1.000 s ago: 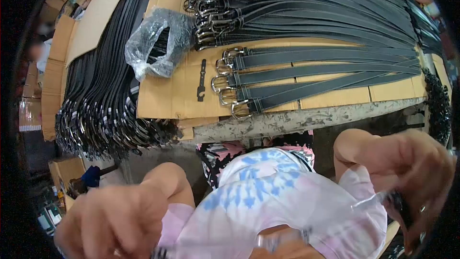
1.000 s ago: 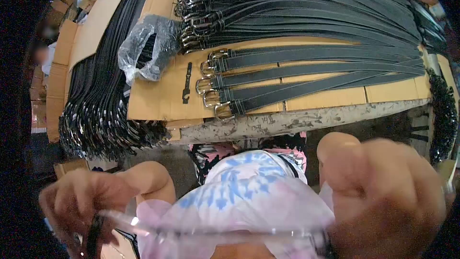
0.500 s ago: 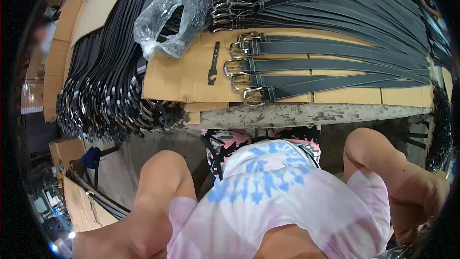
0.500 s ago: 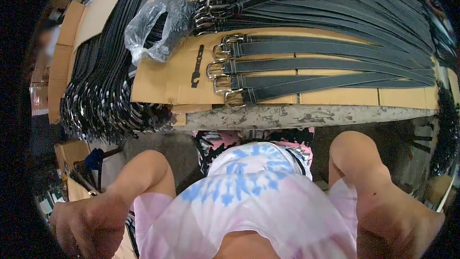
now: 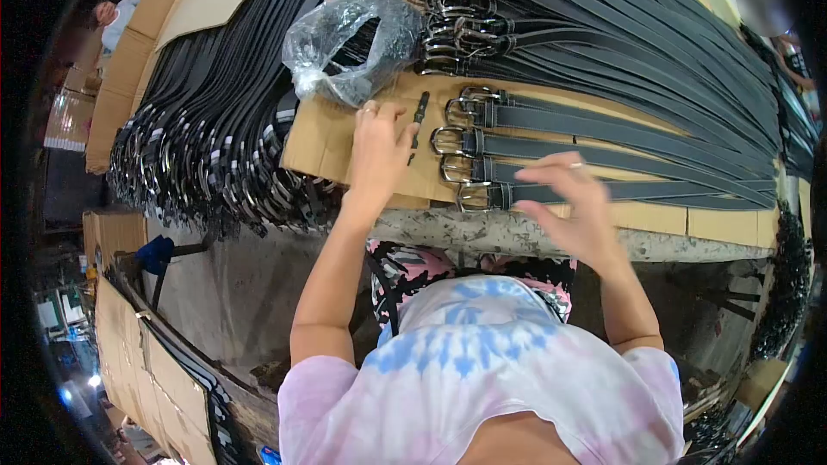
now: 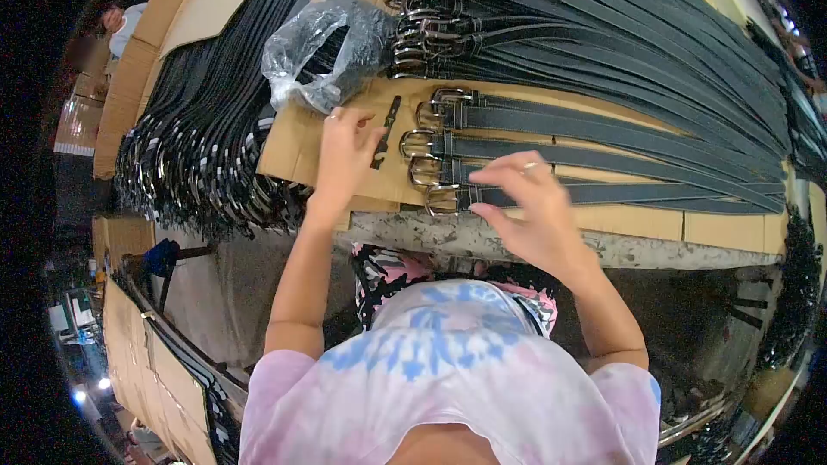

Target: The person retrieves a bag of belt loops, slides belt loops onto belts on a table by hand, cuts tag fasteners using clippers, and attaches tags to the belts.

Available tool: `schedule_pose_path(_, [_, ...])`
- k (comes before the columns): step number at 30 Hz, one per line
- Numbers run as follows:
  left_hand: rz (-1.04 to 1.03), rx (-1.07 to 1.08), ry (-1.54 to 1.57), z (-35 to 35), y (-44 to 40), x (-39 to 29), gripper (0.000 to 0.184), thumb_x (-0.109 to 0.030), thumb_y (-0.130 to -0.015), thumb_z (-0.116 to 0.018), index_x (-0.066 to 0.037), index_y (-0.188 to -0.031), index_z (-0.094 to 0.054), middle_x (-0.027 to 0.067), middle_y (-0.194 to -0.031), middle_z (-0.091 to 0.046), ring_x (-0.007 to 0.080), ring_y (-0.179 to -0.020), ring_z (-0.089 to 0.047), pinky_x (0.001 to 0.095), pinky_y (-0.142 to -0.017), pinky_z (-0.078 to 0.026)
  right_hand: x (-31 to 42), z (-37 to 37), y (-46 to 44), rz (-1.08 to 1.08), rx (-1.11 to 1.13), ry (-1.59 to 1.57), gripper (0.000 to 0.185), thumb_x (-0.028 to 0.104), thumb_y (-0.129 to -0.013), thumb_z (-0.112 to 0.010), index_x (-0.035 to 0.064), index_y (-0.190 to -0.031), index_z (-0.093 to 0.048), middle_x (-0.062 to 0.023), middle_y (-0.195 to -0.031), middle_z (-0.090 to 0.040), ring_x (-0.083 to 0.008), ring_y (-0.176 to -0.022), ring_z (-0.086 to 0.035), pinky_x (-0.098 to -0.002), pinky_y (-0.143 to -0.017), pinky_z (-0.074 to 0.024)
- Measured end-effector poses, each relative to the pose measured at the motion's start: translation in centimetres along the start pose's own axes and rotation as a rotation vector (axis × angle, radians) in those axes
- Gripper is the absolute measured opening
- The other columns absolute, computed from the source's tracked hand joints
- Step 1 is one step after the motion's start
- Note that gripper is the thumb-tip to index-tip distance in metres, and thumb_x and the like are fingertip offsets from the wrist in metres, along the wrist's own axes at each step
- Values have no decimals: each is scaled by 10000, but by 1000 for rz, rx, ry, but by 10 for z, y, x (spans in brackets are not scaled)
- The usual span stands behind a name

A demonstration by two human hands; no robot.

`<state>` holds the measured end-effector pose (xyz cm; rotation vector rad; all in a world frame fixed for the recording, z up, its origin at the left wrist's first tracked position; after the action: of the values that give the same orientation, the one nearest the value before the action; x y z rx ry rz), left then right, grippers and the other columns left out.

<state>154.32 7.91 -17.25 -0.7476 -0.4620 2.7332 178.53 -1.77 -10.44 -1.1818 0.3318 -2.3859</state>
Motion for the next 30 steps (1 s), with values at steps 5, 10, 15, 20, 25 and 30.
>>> schedule_pose_path(5, [21, -85, -106, -19, 1, -4, 290, -180, -727, -735, 15, -905, -615, 190, -892, -570, 362, -868, -544, 425, -793, -437, -37, -56, 28, -31, 223, 141, 455, 108, -657, -740, 83, -1080, -574, -118, -1093, -506, -329, -1041, -471, -401, -879, -403])
schedule_pose_path(10, [96, -9, -59, -27, -2, 15, 172, -143, -732, -716, 2, -774, -634, 171, -797, -587, 349, -837, -553, 431, -756, -434, -52, -73, 31, 56, 183, 186, 445, 99, -669, -731, 140, -1085, -578, -114, -1107, -480, -321, -1013, -452, -423, -879, -362])
schedule_pose_path(15, [61, 47, -80, -33, -2, 21, 145, -108, -755, -682, -9, -834, -612, 171, -801, -581, 340, -797, -543, 423, -702, -421, -58, -69, 26, 34, 168, 80, 400, 121, -677, -739, 140, -1054, -606, -93, -1083, -488, -293, -1005, -453, -405, -873, -356])
schedule_pose_path(20, [123, 50, 81, -27, 4, 22, 157, -76, -784, -647, 5, -898, -576, 174, -786, -567, 340, -748, -539, 411, -658, -417, -73, -74, 12, 70, 66, 117, 399, 74, -684, -714, 125, -1063, -601, -104, -1061, -496, -304, -982, -464, -401, -852, -366])
schedule_pose_path(25, [16, -71, 136, 7, 5, 1, 126, -77, -852, -587, 7, -942, -562, 144, -746, -571, 265, -657, -553, 359, -625, -432, -83, -71, -6, 84, 3, 172, 432, 47, -697, -693, 110, -1109, -578, -118, -1061, -498, -311, -982, -474, -394, -850, -384])
schedule_pose_path(30, [425, 247, 980, 1, 33, 2, 155, -116, -926, -537, 18, -990, -581, 30, -762, -597, 95, -661, -567, 244, -595, -447, -56, -42, -8, -22, 70, -135, 412, 13, -685, -706, 72, -1081, -608, -120, -1004, -493, -285, -915, -513, -349, -817, -422])
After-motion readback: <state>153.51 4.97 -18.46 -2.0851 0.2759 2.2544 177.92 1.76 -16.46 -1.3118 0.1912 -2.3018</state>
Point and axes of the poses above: each hand's wrist, its own y-axis away from the middle knuckle, its own z-axis out of the back of the hand, x = y × z, the point moved 4 cm from there along -y, towards the middle knuckle
